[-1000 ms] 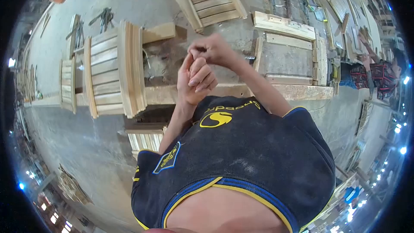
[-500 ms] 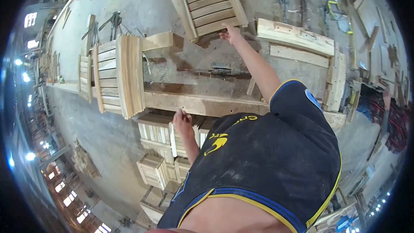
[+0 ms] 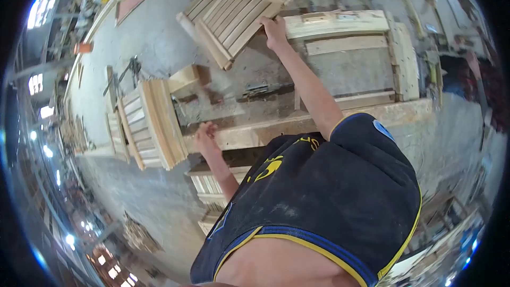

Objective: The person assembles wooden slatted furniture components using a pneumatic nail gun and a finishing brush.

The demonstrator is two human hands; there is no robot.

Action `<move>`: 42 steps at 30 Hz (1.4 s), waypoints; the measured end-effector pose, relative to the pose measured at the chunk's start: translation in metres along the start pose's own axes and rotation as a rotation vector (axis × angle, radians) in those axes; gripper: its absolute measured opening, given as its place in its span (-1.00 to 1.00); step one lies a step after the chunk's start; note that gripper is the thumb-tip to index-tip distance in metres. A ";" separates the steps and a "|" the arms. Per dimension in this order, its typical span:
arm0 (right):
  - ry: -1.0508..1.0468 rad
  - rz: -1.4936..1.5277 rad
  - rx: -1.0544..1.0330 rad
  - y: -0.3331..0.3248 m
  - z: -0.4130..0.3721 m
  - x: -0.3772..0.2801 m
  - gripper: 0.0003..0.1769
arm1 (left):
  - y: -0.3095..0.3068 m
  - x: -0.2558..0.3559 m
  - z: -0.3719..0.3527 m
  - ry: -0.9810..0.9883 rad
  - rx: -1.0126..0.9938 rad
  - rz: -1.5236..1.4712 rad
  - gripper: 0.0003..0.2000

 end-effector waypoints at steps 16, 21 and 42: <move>-0.111 -0.412 -0.171 -0.286 0.000 -0.207 -0.80 | 0.252 -0.078 0.009 -0.066 -0.679 0.303 -0.34; -0.120 -1.392 -0.390 -0.370 0.040 -0.171 -0.61 | 0.285 -0.117 -0.046 0.251 -0.343 0.858 -0.35; -0.533 -1.346 -0.492 -0.423 -0.108 -0.104 -0.90 | 0.235 -0.196 -0.090 0.470 0.206 1.642 -0.50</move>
Point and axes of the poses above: each hand's wrist, its own z-axis towards the middle knuckle, its own y-axis out of the palm, x = y × z, the point moved 3 cm from there along z, towards the middle knuckle, and after that the axes turned 11 degrees about -y, right-handed, at the moved point
